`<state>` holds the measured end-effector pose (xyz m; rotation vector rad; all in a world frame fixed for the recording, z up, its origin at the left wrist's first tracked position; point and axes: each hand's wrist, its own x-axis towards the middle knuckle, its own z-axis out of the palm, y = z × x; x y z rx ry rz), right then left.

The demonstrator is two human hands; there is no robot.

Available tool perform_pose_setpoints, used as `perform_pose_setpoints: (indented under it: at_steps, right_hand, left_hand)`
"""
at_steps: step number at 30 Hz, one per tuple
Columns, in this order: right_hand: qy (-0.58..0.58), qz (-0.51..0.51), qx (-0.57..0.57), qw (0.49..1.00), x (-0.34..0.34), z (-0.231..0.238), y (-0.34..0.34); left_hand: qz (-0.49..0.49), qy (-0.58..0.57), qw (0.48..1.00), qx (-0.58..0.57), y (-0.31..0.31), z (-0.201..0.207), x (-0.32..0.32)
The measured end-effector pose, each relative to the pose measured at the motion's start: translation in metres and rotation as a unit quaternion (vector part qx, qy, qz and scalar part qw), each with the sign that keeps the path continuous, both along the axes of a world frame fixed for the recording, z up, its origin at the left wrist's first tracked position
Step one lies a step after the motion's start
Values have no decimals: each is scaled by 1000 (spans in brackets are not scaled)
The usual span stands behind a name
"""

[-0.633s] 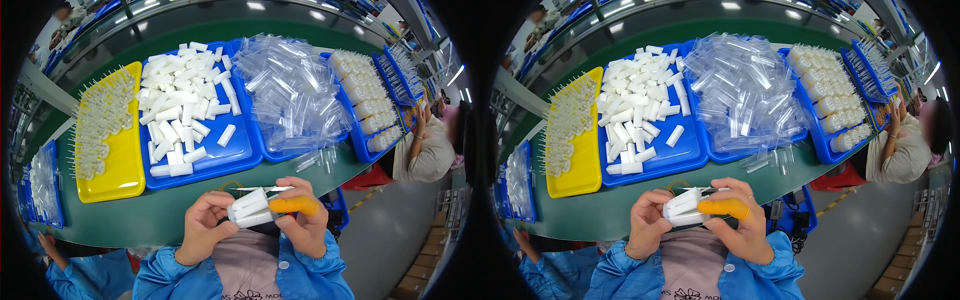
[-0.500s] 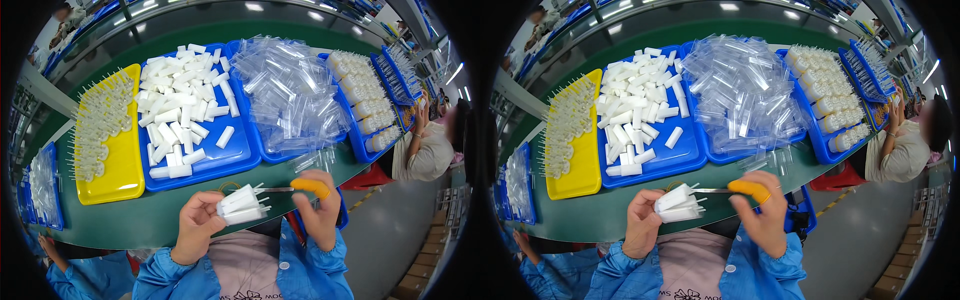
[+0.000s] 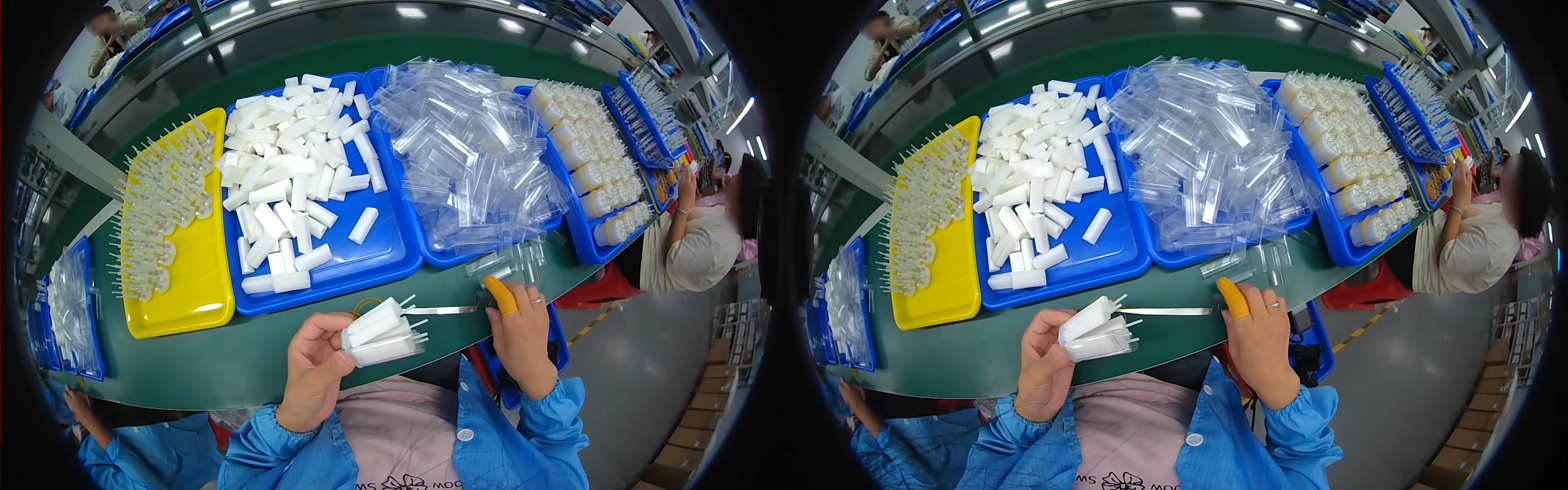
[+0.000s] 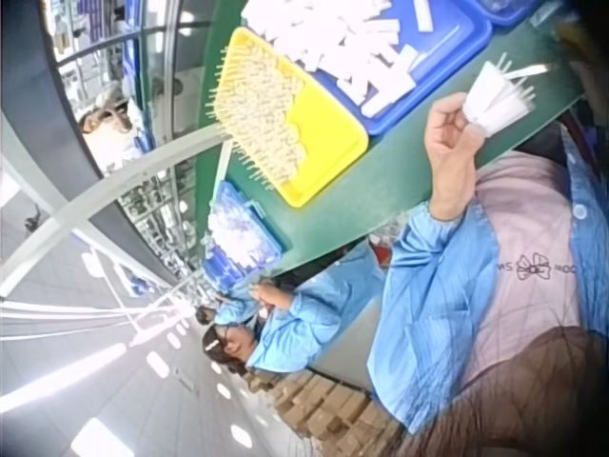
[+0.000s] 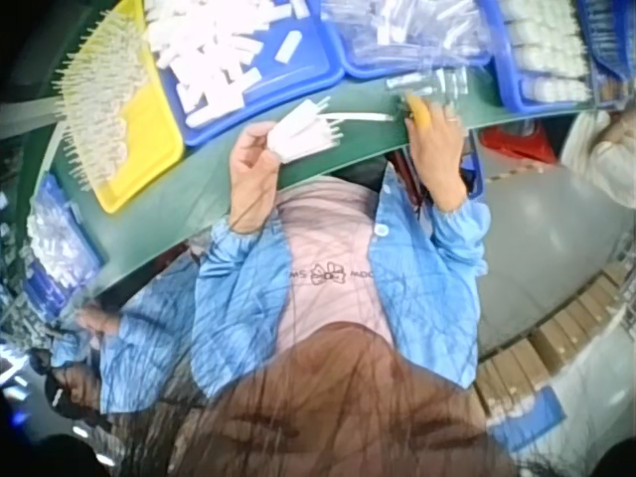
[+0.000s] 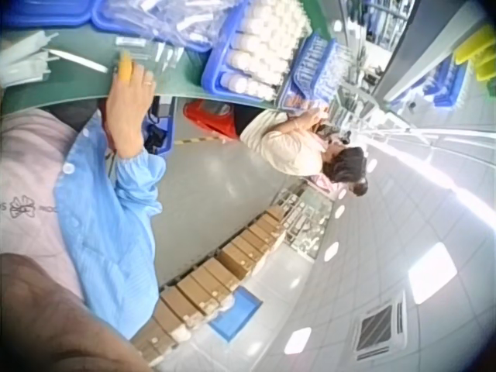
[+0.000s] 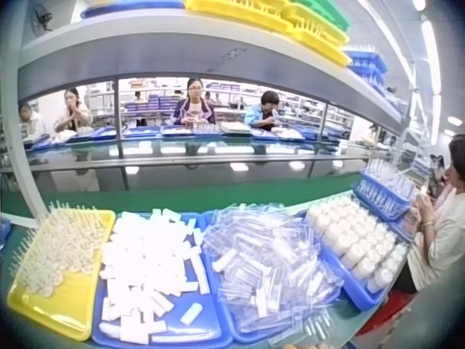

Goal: The person assembles small white cylindrical components by inserting them into clear plastic tubes and securing them with rubber bands. They use tweezers to align the components and a yellow tool to assist in the process. The assembled units are placed into a tray.

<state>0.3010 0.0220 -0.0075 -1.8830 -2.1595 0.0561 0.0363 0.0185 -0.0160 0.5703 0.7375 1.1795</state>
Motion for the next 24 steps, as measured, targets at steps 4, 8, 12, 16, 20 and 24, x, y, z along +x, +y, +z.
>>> perform_pose_setpoints:
  at_steps: [4, 8, 12, 16, 20, 24]
  right_hand:
    - [-23, 51, 16, 998, 8, -3, -8]
    - [61, 29, 39, 997, 18, -1, -14]
    - [345, -36, 49, 937, 13, 24, -15]
    - [689, -48, 47, 721, -17, 35, -16]
    - [778, 4, 1, 628, -35, 27, -8]
    - [759, -4, -43, 650, -40, 20, -10]
  left_hand:
    - [4, 1, 1000, -1, 0, -3, -1]
    - [-4, 5, 1000, 3, -1, -4, -1]
    - [-2, 17, 999, 39, -5, -8, -2]
    - [-22, 73, 989, 124, -8, -3, 9]
    - [-27, 174, 966, 189, -11, 6, 14]
    - [-23, 215, 953, 213, -11, 7, 15]
